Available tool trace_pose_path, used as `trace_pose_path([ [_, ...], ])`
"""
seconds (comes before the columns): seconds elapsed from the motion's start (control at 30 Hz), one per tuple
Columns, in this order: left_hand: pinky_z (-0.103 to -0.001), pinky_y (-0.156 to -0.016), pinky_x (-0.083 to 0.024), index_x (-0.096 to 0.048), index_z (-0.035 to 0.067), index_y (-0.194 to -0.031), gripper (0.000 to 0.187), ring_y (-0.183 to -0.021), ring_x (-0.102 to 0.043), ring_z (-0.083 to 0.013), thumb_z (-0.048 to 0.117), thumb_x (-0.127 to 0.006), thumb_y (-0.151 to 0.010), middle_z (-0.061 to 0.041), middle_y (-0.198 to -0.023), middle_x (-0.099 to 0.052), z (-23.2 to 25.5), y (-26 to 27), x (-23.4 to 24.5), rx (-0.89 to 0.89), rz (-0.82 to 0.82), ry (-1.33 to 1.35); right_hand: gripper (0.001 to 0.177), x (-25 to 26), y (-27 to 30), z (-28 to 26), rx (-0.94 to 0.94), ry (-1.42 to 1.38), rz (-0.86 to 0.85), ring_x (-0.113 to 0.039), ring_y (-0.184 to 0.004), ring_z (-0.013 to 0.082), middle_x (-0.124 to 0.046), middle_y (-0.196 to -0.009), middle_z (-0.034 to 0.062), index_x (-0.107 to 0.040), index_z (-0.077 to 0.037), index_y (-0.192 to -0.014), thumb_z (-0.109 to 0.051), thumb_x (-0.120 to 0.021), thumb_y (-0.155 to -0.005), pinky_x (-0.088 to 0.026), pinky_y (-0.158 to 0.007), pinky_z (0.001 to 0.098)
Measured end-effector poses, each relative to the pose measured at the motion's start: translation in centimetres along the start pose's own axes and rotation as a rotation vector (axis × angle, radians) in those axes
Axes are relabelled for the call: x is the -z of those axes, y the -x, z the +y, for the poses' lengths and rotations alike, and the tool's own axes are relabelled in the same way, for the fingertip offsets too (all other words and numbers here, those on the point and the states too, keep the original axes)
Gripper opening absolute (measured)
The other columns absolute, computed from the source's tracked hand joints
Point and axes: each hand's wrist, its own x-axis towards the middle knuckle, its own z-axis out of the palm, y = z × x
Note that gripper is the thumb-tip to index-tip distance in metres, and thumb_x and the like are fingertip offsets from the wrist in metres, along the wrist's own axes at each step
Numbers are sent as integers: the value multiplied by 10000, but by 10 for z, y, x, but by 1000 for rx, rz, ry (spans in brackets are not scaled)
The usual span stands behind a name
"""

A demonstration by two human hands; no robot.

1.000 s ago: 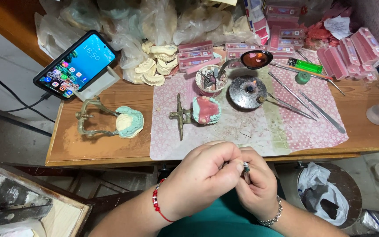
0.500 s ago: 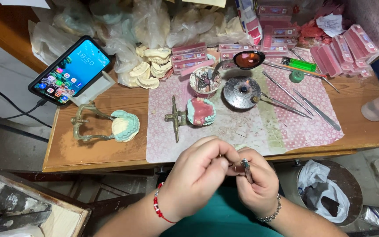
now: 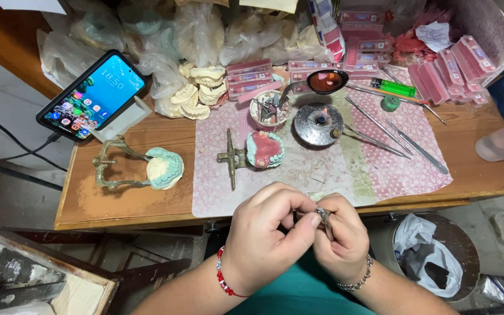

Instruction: Adjusting a dental prosthesis using pliers, cutters, and other dental tools

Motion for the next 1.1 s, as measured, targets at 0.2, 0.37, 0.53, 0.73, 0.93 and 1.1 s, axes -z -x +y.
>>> trace_pose_path([
  [0.2,-322,-666,-500,-656,82,-912,40,-685,-561,-179,103,-623,-918,-9,-739,-563,-3,0,-2,17,11,-11,215,0,-2,-2,-1,31,-10,-588,-715,242,-588,-827,119,-578,18,-722,39,-577,-936,-484,-664,328],
  [0.37,-319,-665,-505,-657,77,-918,50,-678,-569,-169,113,-623,-924,-27,-823,-635,-4,1,-1,23,2,-8,183,4,0,-3,-39,5,-48,-592,-723,215,-589,-842,102,-599,13,-758,50,-544,-929,-489,-667,307],
  [0.53,-287,-624,-511,-666,73,-945,53,-665,-596,-165,106,-626,-943,-57,-889,-667,-2,0,2,6,-30,5,186,10,4,0,-80,-92,-124,-604,-780,203,-598,-876,60,-653,-30,-837,60,-501,-895,-521,-727,312],
  [0.73,-284,-648,-547,-678,75,-941,64,-703,-636,-173,118,-631,-942,-58,-901,-682,-1,0,6,7,-44,14,261,21,-5,-2,-81,-197,-253,-645,-761,203,-641,-856,57,-667,-77,-773,8,-463,-913,-542,-735,310],
  [0.93,-253,-616,-535,-687,82,-933,37,-717,-626,-149,105,-660,-946,-51,-913,-685,-2,4,6,27,-100,68,276,29,-7,12,-72,-403,-436,-626,-650,191,-649,-734,9,-638,-146,-718,-110,-490,-948,-521,-637,327],
  [1.1,-266,-622,-510,-704,99,-938,52,-625,-567,-127,122,-658,-930,-41,-915,-678,1,6,8,24,-170,75,351,34,-9,18,-97,-655,-586,-636,-614,184,-694,-704,7,-633,-163,-677,-172,-543,-1016,-555,-604,338],
])
